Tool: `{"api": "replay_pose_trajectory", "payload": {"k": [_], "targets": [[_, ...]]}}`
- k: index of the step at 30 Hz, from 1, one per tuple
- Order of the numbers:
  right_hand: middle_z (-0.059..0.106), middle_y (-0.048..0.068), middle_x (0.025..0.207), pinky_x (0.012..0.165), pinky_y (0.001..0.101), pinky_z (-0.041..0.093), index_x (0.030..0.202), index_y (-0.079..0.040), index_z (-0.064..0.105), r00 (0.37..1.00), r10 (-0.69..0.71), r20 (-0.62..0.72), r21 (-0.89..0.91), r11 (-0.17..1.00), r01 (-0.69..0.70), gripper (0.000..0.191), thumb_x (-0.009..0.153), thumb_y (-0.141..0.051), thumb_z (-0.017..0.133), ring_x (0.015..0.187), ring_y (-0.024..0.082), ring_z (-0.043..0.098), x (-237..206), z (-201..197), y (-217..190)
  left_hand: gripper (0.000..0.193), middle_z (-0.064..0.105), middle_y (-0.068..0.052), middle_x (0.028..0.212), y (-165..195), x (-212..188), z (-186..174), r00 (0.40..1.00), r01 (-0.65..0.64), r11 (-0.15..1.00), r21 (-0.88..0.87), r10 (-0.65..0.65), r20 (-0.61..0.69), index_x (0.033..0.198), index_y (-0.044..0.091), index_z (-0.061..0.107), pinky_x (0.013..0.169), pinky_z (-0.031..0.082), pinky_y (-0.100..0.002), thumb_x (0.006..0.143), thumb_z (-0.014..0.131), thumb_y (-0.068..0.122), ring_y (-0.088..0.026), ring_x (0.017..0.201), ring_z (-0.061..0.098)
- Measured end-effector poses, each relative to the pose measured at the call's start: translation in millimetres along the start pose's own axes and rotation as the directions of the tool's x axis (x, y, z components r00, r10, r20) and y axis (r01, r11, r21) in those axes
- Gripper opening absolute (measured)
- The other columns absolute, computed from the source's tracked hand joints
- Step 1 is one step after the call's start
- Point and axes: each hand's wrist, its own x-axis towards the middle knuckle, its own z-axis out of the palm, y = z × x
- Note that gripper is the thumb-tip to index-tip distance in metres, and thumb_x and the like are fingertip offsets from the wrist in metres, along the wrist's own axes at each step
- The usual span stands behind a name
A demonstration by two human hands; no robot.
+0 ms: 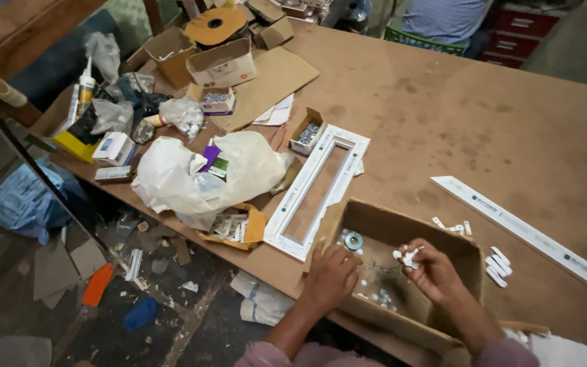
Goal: The person picks small white plastic fastener pieces one at a time from a cardboard box on the workbench and places them into an adjacent open box, gradually filling it. They then pick up a small roll of tape from the box, carry it while walking across the workshop, and return to the bench near the boxes.
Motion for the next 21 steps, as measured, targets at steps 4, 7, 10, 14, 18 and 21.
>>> {"api": "replay_pose_trajectory", "payload": {"k": [4,7,10,14,18,21], "targets": [[0.068,0.014,0.088,0.056,0.0297,0.051,0.090,-0.006,0.063,0.978,-0.071,-0.197,0.190,0.976,0.109,0.018,0.087,-0.018,0.051,0.072,0.022,0.064,-20.5,-6.2,22.2,0.027,0.065,-0.010,0.110,29.1,10.0,48.3,0.983,0.172,0.903,-0.393,-0.180,0.015,0.117,0.009,0.066,0.101,0.045,-0.047,0.092,0.070,0.019,-0.029,0.108,0.062],[0.067,0.011,0.083,0.051,0.0286,0.047,0.091,-0.008,0.064,0.965,-0.110,-0.237,0.263,0.949,0.173,0.024,0.098,-0.029,0.055,0.068,0.020,0.061,-25.0,-18.9,41.3,0.035,0.065,-0.006,0.111,47.9,19.4,109.5,0.823,0.491,0.376,-0.786,-0.495,0.278,0.128,0.007,0.060,0.088,0.054,-0.037,0.096,0.066,0.020,-0.017,0.103,0.064],[0.067,0.007,0.082,0.046,0.0265,0.043,0.094,-0.009,0.065,0.970,-0.150,-0.191,0.333,0.920,0.208,0.026,0.104,-0.032,0.059,0.063,0.017,0.059,-21.5,-28.2,53.3,0.038,0.065,-0.005,0.102,55.4,21.6,161.5,0.663,0.546,-0.157,-0.823,-0.520,0.539,0.134,0.007,0.056,0.074,0.053,-0.029,0.100,0.061,0.022,-0.014,0.088,0.061],[0.065,0.005,0.081,0.042,0.0253,0.041,0.103,-0.009,0.065,0.954,-0.250,-0.163,0.323,0.901,0.291,0.024,0.107,-0.033,0.059,0.058,0.013,0.056,-25.3,-22.4,52.3,0.038,0.061,-0.007,0.094,54.2,18.3,190.4,0.659,0.529,-0.244,-0.813,-0.486,0.574,0.136,0.005,0.057,0.069,0.049,-0.030,0.104,0.057,0.023,-0.018,0.080,0.056],[0.061,0.002,0.088,0.064,0.0275,0.050,0.107,-0.011,0.058,0.800,-0.454,-0.393,-0.098,0.885,0.455,0.016,0.106,-0.026,0.054,0.076,0.012,0.060,-30.9,7.9,56.7,0.031,0.068,0.000,0.106,56.0,23.4,189.7,0.586,0.426,-0.468,-0.774,-0.509,0.630,0.128,0.005,0.061,0.095,0.055,-0.029,0.106,0.052,0.026,-0.014,0.103,0.066],[0.063,0.003,0.093,0.075,0.0264,0.050,0.108,-0.007,0.060,0.704,-0.667,-0.242,-0.488,0.711,0.506,0.018,0.107,-0.024,0.055,0.084,0.011,0.059,-33.8,30.3,59.9,0.041,0.070,-0.002,0.105,56.2,28.6,186.9,0.582,0.358,-0.549,-0.755,-0.501,0.640,0.119,0.009,0.065,0.093,0.053,-0.033,0.106,0.044,0.043,-0.016,0.100,0.064]]}}
